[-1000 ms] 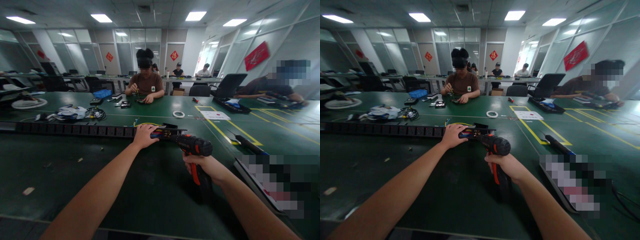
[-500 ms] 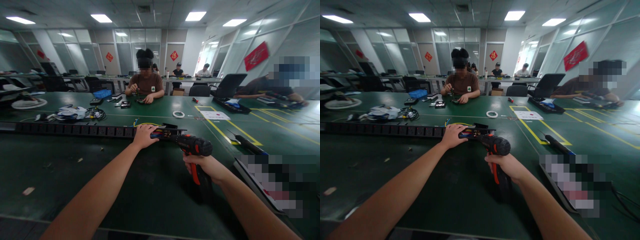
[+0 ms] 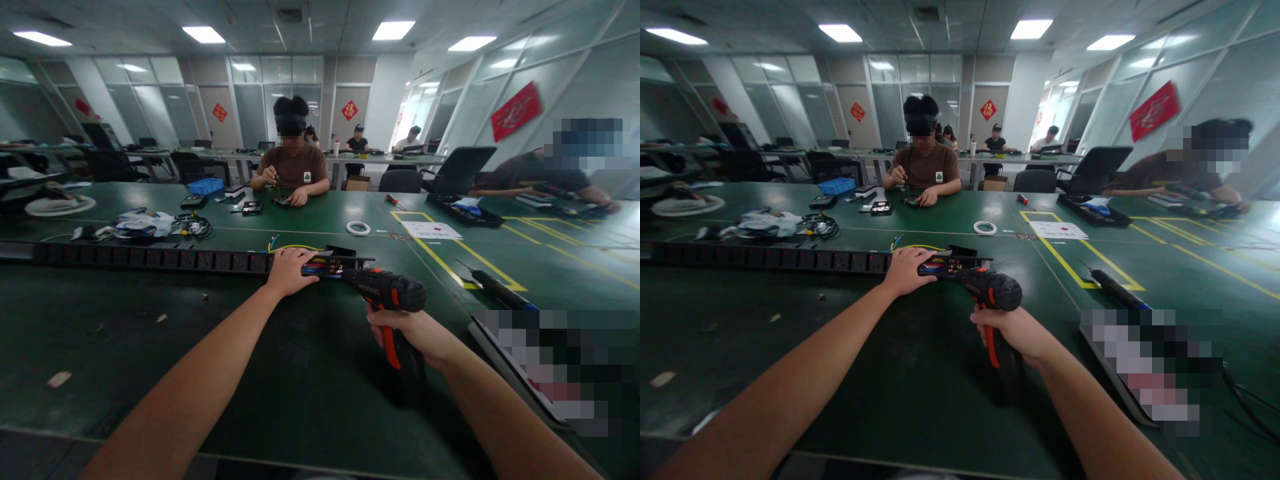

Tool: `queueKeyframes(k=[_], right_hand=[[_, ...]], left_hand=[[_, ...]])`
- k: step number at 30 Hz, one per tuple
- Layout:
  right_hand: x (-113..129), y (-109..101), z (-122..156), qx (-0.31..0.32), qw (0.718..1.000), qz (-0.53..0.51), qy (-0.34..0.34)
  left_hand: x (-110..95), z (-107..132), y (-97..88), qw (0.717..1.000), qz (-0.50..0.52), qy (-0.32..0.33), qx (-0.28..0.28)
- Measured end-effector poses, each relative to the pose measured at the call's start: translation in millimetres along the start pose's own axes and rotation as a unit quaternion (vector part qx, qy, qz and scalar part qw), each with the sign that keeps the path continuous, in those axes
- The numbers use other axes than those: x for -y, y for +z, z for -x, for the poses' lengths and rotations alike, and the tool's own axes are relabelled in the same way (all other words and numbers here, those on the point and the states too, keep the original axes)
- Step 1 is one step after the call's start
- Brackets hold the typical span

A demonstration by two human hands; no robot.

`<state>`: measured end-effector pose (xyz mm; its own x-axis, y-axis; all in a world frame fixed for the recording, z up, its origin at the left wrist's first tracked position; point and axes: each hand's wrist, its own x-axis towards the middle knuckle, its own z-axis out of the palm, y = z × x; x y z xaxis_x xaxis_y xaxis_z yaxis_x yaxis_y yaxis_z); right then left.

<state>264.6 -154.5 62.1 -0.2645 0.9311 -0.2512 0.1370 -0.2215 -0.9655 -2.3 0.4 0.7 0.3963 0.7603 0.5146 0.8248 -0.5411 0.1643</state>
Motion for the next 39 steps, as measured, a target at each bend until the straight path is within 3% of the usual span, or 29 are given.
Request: queueKeyframes(k=[39], right_hand=[[1.0,1.8,1.6,0.001,1.0,-0.012,-0.002]], left_hand=[[2.3,-0.1,3.6,1.0,0.0,0.005,-0.007]])
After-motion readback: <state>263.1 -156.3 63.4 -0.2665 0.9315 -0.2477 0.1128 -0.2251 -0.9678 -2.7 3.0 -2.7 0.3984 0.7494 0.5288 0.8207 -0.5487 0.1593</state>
